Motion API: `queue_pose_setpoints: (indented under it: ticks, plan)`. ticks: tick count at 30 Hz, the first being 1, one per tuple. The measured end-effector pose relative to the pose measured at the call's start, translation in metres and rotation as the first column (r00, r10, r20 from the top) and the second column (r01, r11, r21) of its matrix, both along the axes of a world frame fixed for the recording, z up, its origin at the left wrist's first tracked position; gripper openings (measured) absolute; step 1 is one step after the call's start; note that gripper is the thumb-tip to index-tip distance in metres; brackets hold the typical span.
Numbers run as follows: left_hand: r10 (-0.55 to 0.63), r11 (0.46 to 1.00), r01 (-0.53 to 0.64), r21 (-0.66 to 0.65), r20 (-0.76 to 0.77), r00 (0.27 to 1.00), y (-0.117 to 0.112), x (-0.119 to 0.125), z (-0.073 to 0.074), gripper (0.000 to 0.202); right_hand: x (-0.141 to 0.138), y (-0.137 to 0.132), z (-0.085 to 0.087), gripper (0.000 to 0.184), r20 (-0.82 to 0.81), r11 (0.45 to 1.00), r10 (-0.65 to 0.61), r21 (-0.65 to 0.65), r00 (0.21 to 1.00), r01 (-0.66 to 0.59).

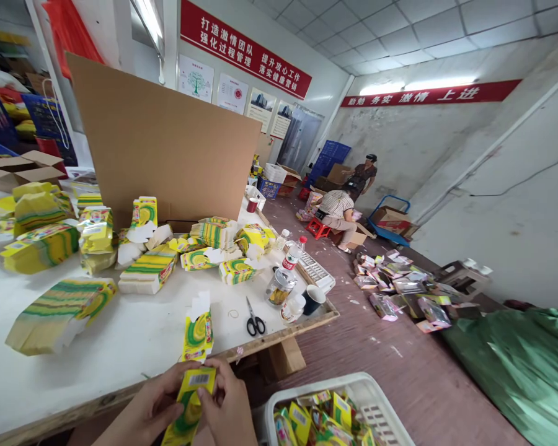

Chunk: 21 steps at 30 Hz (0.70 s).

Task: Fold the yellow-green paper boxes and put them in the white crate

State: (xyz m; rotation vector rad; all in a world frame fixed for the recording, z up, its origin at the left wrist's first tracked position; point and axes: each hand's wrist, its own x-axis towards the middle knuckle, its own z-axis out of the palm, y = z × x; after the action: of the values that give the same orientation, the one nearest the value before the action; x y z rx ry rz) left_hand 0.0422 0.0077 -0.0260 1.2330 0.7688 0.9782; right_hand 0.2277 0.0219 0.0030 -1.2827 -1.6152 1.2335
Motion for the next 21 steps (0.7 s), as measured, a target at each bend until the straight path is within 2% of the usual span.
queue_pose_setpoints:
  ticks: [3,5,8,13,18,21]
  plan:
    - [-0.025,1.0,0.025,-0.003,0.038,0.999,0.0,-0.001,-0.002,0.053,-0.003,-0.001,-0.007,0.027,0.139,0.995,-0.054,0.089,0.989,0.041]
    - [-0.038,0.999,0.04,-0.022,0.109,0.993,0.0,-0.001,-0.002,0.055,-0.003,-0.002,-0.013,0.034,0.183,0.993,-0.05,0.119,0.982,0.028]
    - [-0.044,0.998,0.052,-0.036,0.198,0.979,0.0,0.002,-0.001,0.058,-0.005,-0.003,-0.023,0.046,0.205,0.993,-0.029,0.119,0.978,0.004]
    - [-0.036,0.999,0.04,-0.02,0.188,0.982,0.001,0.001,-0.001,0.058,-0.006,-0.003,-0.034,0.039,0.188,0.975,-0.143,0.193,0.972,0.106]
    - [-0.029,0.996,0.045,-0.071,0.216,0.976,0.006,-0.002,0.01,0.056,-0.004,-0.002,-0.018,0.036,0.05,0.975,-0.072,0.216,0.996,0.06]
    - [0.009,0.998,0.003,-0.06,0.198,0.98,0.004,0.011,0.021,0.053,-0.006,-0.003,-0.004,0.032,-0.018,0.971,-0.135,0.197,0.991,0.136]
